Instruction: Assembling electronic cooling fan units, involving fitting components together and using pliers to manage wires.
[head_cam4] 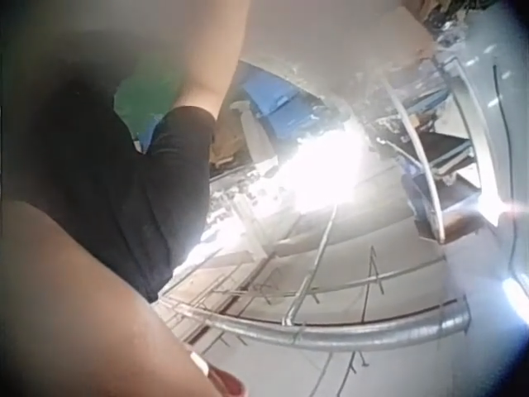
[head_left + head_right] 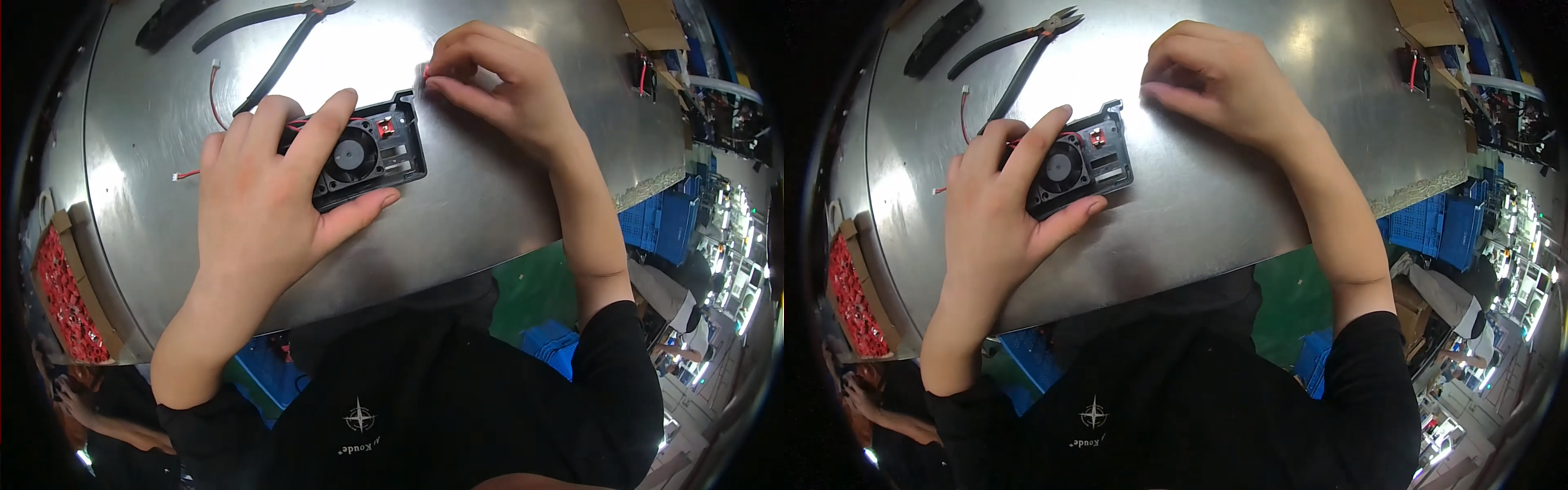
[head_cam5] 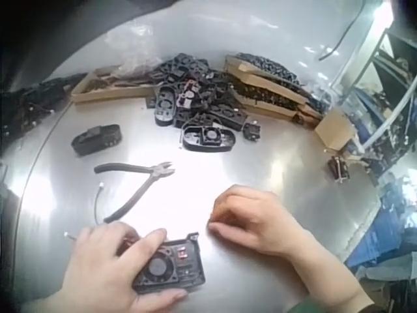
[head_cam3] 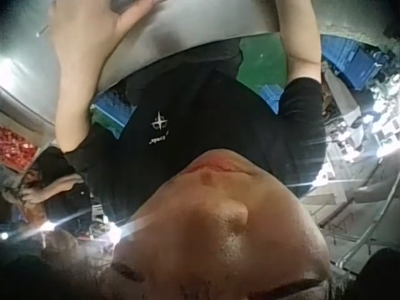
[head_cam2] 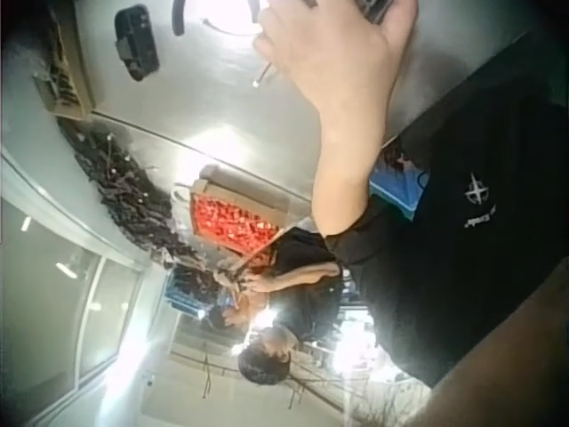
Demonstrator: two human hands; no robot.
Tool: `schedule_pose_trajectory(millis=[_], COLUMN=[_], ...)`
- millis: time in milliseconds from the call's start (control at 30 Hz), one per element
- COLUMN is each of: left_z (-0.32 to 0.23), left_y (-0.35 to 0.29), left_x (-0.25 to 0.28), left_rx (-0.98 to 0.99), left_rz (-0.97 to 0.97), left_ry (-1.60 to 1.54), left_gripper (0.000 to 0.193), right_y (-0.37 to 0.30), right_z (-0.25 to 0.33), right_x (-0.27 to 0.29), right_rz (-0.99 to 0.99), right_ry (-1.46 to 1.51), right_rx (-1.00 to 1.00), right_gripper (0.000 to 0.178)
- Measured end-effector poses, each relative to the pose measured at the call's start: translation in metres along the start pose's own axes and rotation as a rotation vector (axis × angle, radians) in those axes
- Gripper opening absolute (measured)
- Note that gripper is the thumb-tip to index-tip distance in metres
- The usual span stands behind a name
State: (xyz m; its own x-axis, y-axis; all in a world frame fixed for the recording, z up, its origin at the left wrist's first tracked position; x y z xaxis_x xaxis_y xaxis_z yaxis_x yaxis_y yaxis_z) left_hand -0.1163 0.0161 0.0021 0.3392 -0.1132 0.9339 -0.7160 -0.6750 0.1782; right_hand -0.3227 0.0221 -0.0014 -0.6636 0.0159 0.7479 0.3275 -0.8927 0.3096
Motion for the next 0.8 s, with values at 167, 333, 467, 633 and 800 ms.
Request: schedule_pose_trajectory(millis=[167,333,467,633,800], left_z=[0.001,0.002,0.0,0.001,0.002], left_y=[-0.003,-0.001,-0.001,-0.002,-0.002], left_x=[-0.002,-0.002,-0.003,-0.003,-0.003], left_rx=[0.018,0.027,0.022,0.021,0.021], left_rz=[-0.003,-0.003,0.001,0.01,0.006], left_ry=[0.019,-0.025,-0.011,-0.008,-0.015], left_gripper=[0.077,0.076,0.076,0.077,0.077], right_y=[0.007,0.005,0.005,0.001,-0.017], right_z=[0.066,0.071,0.072,0.079,0.072], right_x=[-0.01,-0.02,-0.022,-0.02,-0.032], right_rz=[-0.099,-0.045,-0.034,-0.031,0.067], right_ry=[0.039,-0.081,-0.103,-0.176,-0.101], right_rx=[0.215,0.217,0.266,0.122,-0.144], right_gripper=[0.017,0.02,0.022,0.022,0.035])
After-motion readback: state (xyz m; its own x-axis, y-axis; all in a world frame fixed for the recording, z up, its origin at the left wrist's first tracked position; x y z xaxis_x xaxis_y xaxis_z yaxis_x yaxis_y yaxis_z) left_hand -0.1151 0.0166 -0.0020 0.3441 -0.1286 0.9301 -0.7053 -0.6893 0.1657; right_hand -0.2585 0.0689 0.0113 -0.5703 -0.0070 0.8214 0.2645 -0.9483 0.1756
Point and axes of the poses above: each hand's wrist, its own y-axis towards the middle knuckle, its own x-axis out of the back of the hand, z = x × y, the point moved 9 cm from there along y, towards the middle knuckle, and after that the axes turned 5 degrees about x, right-handed, at the moved point
